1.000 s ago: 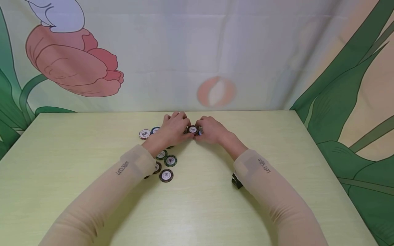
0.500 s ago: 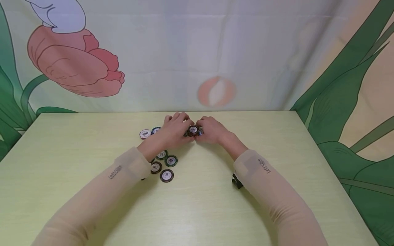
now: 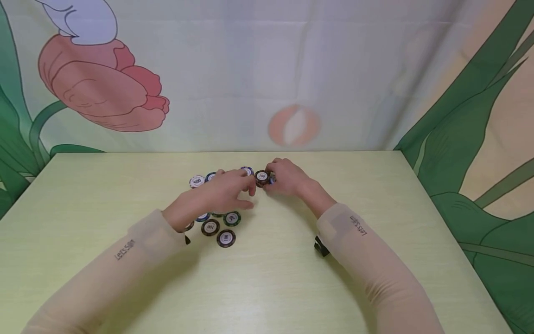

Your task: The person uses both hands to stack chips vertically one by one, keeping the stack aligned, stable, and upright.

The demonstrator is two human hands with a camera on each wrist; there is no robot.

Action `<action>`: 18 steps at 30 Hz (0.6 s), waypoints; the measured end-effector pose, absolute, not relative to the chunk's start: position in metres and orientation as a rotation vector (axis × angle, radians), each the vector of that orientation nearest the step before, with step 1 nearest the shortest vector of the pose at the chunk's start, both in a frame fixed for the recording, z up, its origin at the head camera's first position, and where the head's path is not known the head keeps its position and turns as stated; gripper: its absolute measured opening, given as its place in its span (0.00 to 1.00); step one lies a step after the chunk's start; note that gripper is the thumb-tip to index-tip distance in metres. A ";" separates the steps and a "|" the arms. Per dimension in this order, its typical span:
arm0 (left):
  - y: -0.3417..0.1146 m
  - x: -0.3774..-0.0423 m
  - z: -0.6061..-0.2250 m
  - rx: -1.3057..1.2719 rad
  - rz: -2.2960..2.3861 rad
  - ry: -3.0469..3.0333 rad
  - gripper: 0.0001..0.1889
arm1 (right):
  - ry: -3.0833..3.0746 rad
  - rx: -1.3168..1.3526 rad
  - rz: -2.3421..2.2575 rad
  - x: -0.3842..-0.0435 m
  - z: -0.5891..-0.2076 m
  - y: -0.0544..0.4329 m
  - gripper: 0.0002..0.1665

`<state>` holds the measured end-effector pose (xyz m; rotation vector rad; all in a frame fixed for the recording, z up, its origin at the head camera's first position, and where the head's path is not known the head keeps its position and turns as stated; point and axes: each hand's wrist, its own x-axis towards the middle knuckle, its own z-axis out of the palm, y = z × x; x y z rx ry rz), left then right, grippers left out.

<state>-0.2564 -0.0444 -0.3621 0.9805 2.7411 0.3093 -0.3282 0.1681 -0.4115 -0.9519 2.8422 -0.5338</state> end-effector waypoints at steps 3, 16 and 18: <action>-0.050 -0.250 -0.359 0.977 0.210 2.638 0.11 | 2.841 -0.952 -0.519 -0.329 -0.412 0.168 0.24; -0.063 -0.238 -0.367 1.027 0.069 2.458 0.14 | 2.826 -0.914 -0.491 -0.328 -0.410 0.168 0.27; -0.063 -0.238 -0.370 1.049 0.080 2.469 0.13 | 2.827 -0.916 -0.489 -0.328 -0.409 0.168 0.27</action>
